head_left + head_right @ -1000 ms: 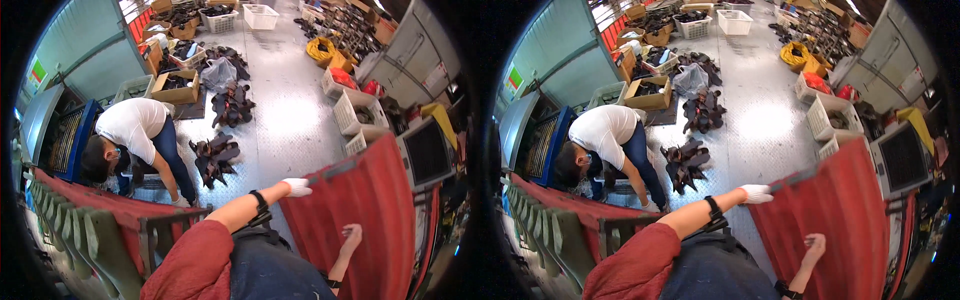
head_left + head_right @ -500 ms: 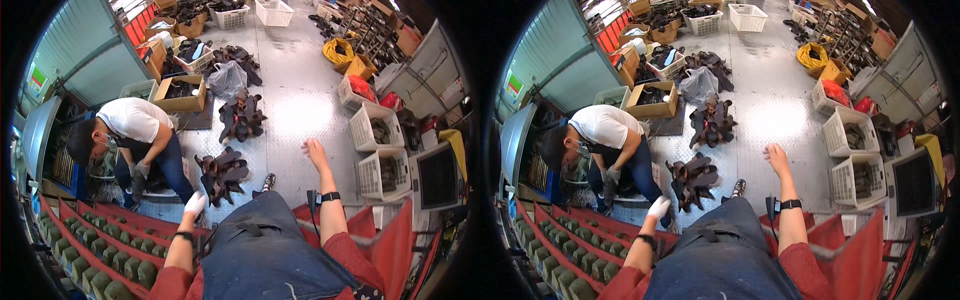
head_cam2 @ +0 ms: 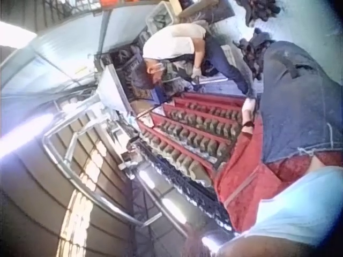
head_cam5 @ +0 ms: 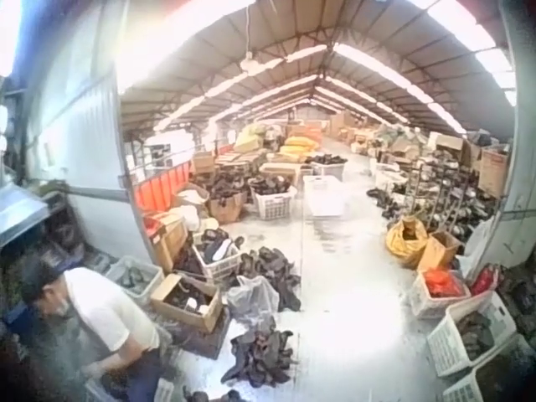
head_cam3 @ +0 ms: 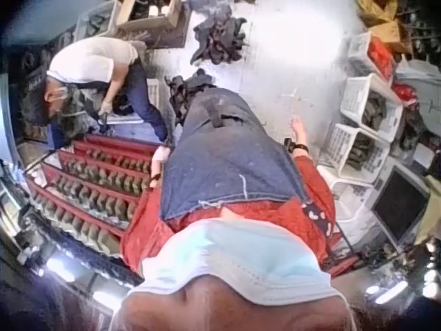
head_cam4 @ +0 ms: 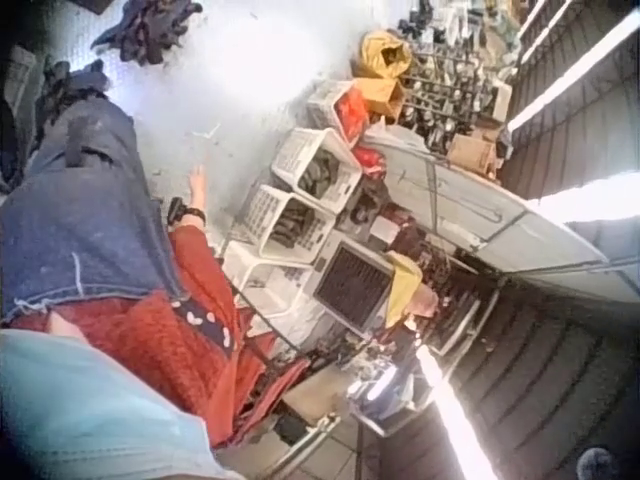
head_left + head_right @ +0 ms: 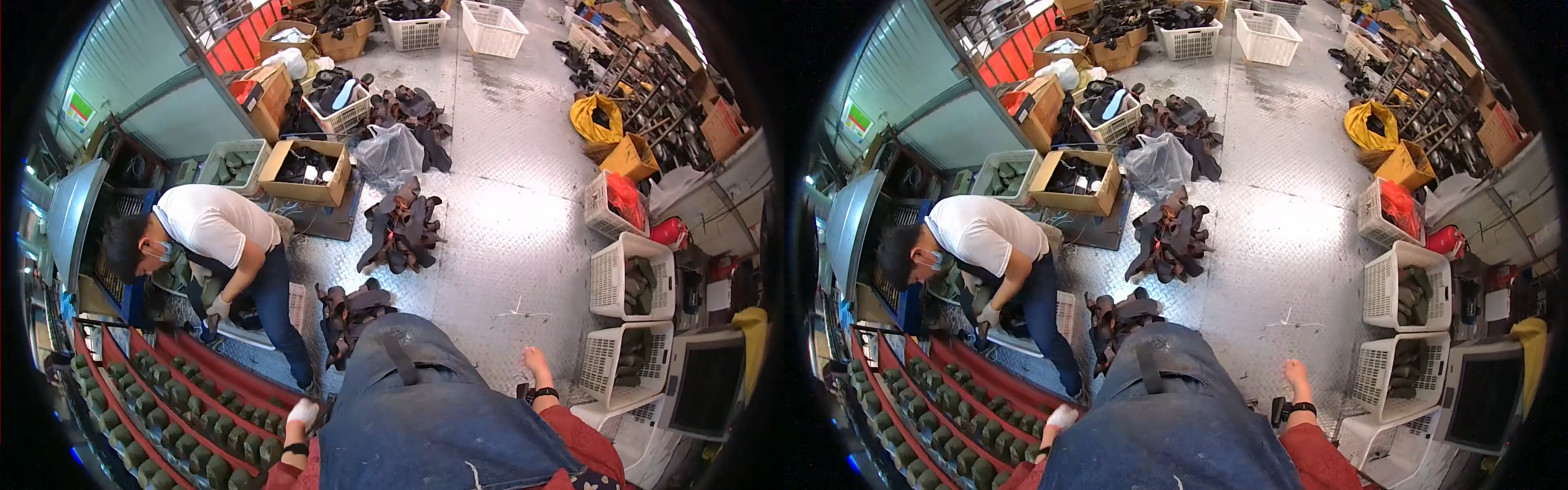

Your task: Apply adhesive to shoe soles using a roller machine and then place them on a conveyor.

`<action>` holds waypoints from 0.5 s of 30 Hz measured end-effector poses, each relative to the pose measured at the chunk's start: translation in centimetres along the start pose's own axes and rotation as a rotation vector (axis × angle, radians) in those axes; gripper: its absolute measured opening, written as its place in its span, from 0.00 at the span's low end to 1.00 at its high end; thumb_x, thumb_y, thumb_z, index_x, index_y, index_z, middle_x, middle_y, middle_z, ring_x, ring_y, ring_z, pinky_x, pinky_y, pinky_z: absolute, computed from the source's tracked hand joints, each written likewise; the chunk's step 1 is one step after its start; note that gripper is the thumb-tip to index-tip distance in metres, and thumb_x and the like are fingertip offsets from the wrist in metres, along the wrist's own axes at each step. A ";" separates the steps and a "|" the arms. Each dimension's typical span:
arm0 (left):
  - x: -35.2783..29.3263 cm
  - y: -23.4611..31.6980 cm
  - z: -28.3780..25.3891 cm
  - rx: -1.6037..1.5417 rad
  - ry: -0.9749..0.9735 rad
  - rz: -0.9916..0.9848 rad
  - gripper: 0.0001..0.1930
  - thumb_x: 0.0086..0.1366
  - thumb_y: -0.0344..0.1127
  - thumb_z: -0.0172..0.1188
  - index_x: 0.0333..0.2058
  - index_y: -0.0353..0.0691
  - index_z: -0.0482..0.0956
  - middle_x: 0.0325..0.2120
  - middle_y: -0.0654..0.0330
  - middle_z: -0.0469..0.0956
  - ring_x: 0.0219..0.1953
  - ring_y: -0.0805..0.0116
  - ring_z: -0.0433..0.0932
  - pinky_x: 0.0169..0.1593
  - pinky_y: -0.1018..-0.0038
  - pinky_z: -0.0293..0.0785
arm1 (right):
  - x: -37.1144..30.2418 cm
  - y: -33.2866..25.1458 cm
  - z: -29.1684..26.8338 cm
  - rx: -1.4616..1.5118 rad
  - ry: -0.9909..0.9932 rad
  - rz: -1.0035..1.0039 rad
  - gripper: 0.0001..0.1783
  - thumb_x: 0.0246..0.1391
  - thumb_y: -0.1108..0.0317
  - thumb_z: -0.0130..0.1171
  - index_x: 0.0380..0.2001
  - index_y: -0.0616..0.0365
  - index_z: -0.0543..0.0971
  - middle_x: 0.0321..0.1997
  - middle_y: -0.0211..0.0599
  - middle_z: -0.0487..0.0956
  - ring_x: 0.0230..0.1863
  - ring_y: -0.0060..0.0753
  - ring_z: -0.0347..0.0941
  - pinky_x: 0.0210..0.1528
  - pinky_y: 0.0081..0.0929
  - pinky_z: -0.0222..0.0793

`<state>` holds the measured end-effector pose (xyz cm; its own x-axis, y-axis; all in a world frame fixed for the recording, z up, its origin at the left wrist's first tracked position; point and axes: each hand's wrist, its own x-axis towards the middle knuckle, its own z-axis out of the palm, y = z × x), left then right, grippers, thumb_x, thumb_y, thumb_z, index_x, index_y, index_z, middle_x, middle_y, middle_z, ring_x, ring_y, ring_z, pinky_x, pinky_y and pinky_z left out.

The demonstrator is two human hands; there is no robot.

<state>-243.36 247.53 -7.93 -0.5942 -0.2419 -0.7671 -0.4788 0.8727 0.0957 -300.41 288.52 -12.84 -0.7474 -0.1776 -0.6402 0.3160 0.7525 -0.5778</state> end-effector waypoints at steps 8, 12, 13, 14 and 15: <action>10.3 2.1 -24.7 -0.816 0.475 -0.437 0.20 0.61 0.44 0.48 0.40 0.29 0.72 0.38 0.38 0.75 0.45 0.43 0.73 0.50 0.61 0.68 | 5.8 -10.7 -4.6 -0.004 0.043 -0.281 0.17 0.60 0.61 0.43 0.34 0.66 0.73 0.31 0.41 0.78 0.27 0.33 0.75 0.30 0.31 0.72; 12.4 1.7 -25.5 -0.904 0.441 -0.465 0.18 0.60 0.44 0.49 0.39 0.33 0.74 0.34 0.40 0.76 0.41 0.47 0.76 0.47 0.63 0.69 | 7.1 -15.0 -5.8 -0.006 -0.012 -0.227 0.17 0.60 0.61 0.43 0.35 0.66 0.73 0.31 0.41 0.78 0.29 0.32 0.75 0.32 0.30 0.71; 12.9 1.4 -24.3 -0.932 0.403 -0.473 0.19 0.60 0.45 0.50 0.39 0.33 0.74 0.33 0.40 0.76 0.41 0.47 0.76 0.47 0.63 0.69 | 7.8 -15.5 -6.0 -0.003 -0.030 -0.217 0.17 0.60 0.61 0.43 0.36 0.66 0.73 0.32 0.42 0.78 0.29 0.32 0.75 0.33 0.30 0.71; 13.2 1.1 -22.9 -0.965 0.343 -0.531 0.19 0.60 0.45 0.50 0.39 0.33 0.74 0.33 0.40 0.76 0.41 0.47 0.76 0.47 0.63 0.69 | 8.8 -16.1 -6.0 -0.003 -0.052 -0.210 0.18 0.60 0.60 0.43 0.36 0.67 0.73 0.32 0.42 0.78 0.30 0.32 0.75 0.34 0.30 0.71; 13.8 -1.0 -18.8 -0.926 0.267 -0.545 0.19 0.59 0.45 0.50 0.39 0.33 0.74 0.33 0.40 0.76 0.41 0.46 0.76 0.47 0.63 0.69 | 10.0 -17.0 -5.6 -0.010 -0.070 -0.217 0.18 0.60 0.60 0.43 0.36 0.67 0.73 0.32 0.42 0.78 0.30 0.32 0.75 0.34 0.30 0.71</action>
<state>-263.22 235.32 -6.75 -0.2235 -0.6784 -0.6998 -0.9507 -0.0066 0.3100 -316.53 277.49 -6.56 -0.7547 -0.3793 -0.5354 0.1462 0.6983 -0.7007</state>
